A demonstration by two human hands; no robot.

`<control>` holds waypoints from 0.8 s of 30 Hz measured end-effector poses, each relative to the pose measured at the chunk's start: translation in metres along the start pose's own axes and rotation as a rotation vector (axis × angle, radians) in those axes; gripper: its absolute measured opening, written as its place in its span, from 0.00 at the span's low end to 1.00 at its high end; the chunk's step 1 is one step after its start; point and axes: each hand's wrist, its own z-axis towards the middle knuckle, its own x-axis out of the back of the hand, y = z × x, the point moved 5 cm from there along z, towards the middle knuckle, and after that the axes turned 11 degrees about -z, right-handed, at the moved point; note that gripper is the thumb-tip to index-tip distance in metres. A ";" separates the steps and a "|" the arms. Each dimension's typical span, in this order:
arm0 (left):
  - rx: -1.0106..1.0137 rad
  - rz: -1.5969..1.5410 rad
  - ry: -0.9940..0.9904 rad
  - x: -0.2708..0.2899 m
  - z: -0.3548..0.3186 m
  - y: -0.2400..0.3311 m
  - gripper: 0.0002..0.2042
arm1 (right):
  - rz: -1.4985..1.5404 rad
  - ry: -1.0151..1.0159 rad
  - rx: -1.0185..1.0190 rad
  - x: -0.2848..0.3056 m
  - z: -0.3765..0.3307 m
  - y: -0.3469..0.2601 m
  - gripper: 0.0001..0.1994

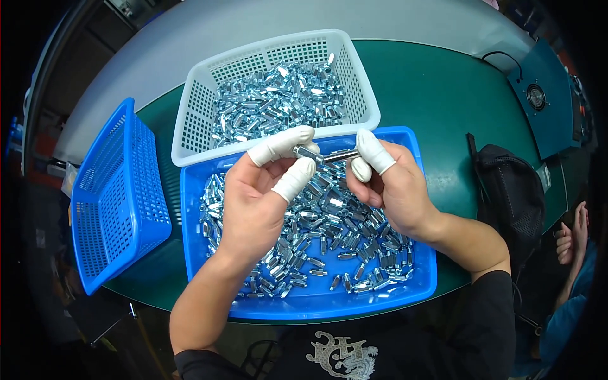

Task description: Inspecting and handling small metal components from a blue bin at a workstation.

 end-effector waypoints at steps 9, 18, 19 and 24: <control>0.006 0.165 -0.006 0.007 -0.003 -0.003 0.11 | -0.137 0.012 0.085 0.001 -0.001 -0.001 0.22; 0.086 0.292 -0.092 0.001 -0.007 -0.002 0.08 | -0.269 -0.035 0.171 -0.003 -0.004 -0.001 0.22; 0.022 0.293 -0.124 -0.002 -0.008 -0.004 0.07 | -0.270 -0.035 0.170 -0.004 -0.005 -0.002 0.22; -0.382 0.560 -0.158 -0.012 -0.011 0.008 0.08 | -0.237 -0.157 -0.047 -0.008 -0.003 0.005 0.22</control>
